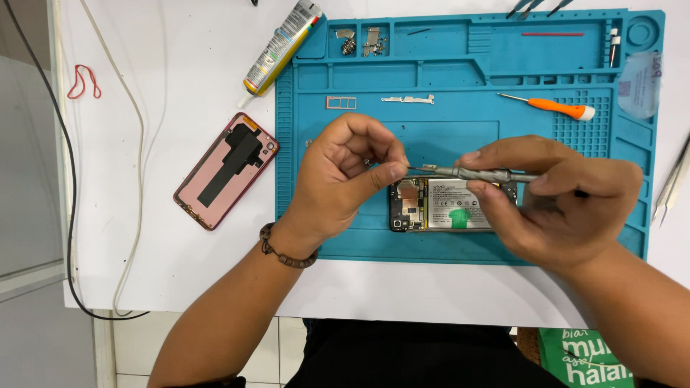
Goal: The person works on a disassembled smartphone placed on a blue anti-static mat. They use a screwdriver to remove screws from a metal bracket and then use tweezers to carefully lift and remove the bracket from the phone's internal assembly.
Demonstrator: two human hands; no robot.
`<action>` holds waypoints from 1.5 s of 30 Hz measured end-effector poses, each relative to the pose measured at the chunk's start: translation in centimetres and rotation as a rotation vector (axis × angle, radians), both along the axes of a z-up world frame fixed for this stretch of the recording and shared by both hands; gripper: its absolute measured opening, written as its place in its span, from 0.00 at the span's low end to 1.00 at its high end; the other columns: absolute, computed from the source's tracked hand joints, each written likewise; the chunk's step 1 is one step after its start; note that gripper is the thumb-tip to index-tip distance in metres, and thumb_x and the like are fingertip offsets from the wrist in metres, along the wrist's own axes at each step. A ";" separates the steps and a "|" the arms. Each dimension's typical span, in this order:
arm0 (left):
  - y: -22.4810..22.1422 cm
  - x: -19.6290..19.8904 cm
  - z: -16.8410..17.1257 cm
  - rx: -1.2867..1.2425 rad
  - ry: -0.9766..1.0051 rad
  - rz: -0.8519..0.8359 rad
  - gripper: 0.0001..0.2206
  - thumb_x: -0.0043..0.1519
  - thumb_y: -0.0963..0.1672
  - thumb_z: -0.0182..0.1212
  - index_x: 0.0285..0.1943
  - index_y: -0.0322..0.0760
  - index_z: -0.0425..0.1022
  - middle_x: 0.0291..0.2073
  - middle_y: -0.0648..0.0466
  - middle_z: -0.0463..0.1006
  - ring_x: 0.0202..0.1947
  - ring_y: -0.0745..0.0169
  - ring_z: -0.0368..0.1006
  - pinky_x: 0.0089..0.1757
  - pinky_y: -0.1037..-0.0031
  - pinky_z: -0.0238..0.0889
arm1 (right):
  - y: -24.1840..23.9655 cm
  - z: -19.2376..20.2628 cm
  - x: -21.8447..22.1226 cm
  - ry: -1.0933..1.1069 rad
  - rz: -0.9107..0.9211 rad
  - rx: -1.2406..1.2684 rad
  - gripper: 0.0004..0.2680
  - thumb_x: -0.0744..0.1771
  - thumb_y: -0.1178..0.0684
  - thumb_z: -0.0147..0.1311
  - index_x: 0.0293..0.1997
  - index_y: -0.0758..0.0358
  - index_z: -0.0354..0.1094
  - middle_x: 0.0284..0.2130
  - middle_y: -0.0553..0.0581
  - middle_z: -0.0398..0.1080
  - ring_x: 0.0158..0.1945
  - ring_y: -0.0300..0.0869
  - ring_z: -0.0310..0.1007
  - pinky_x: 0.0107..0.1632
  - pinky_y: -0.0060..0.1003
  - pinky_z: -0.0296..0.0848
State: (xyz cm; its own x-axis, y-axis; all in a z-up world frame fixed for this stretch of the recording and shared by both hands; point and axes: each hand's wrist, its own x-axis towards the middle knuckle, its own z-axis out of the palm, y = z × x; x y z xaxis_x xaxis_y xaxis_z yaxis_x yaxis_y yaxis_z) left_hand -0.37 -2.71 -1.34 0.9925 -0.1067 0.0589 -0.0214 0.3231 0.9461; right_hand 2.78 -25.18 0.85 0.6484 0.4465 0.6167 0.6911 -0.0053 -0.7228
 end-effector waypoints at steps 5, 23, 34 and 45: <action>0.0 -0.3 0.3 0.082 -0.073 0.001 0.11 0.59 0.40 0.61 0.46 0.39 0.65 0.34 0.52 0.75 0.37 0.65 0.73 0.43 0.77 0.71 | 0.4 -0.6 -0.1 0.006 -0.081 0.014 0.18 0.61 0.68 0.56 0.40 0.64 0.42 0.24 0.70 0.61 0.36 0.59 0.76 0.33 0.41 0.77; 1.6 -0.2 0.8 0.742 -0.588 0.056 0.09 0.64 0.42 0.58 0.49 0.36 0.66 0.39 0.52 0.75 0.39 0.54 0.74 0.44 0.64 0.67 | 0.6 0.1 0.2 0.047 -0.092 -0.126 0.17 0.63 0.66 0.53 0.42 0.64 0.40 0.24 0.71 0.60 0.33 0.58 0.74 0.32 0.44 0.73; 2.6 0.5 -0.7 1.012 -0.453 -0.187 0.12 0.55 0.43 0.65 0.43 0.38 0.68 0.38 0.54 0.70 0.40 0.53 0.66 0.42 0.63 0.60 | 1.6 -1.4 -1.4 0.073 0.073 -0.338 0.12 0.62 0.61 0.56 0.35 0.64 0.49 0.30 0.63 0.72 0.31 0.47 0.75 0.33 0.34 0.71; 2.6 0.5 -0.7 1.069 -0.429 -0.237 0.20 0.48 0.45 0.71 0.46 0.39 0.69 0.39 0.54 0.67 0.41 0.53 0.65 0.42 0.61 0.60 | 2.5 -1.3 -1.2 -0.091 0.156 -0.366 0.11 0.64 0.62 0.54 0.40 0.65 0.49 0.25 0.61 0.69 0.30 0.49 0.75 0.30 0.36 0.70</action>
State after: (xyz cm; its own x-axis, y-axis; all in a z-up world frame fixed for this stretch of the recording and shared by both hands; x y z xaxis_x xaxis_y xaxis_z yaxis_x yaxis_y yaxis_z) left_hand 0.14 -0.15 -2.08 0.8619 -0.4839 0.1517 -0.4500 -0.5917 0.6689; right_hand 1.61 -22.64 -0.43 0.5059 0.7358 0.4502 0.7650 -0.1415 -0.6283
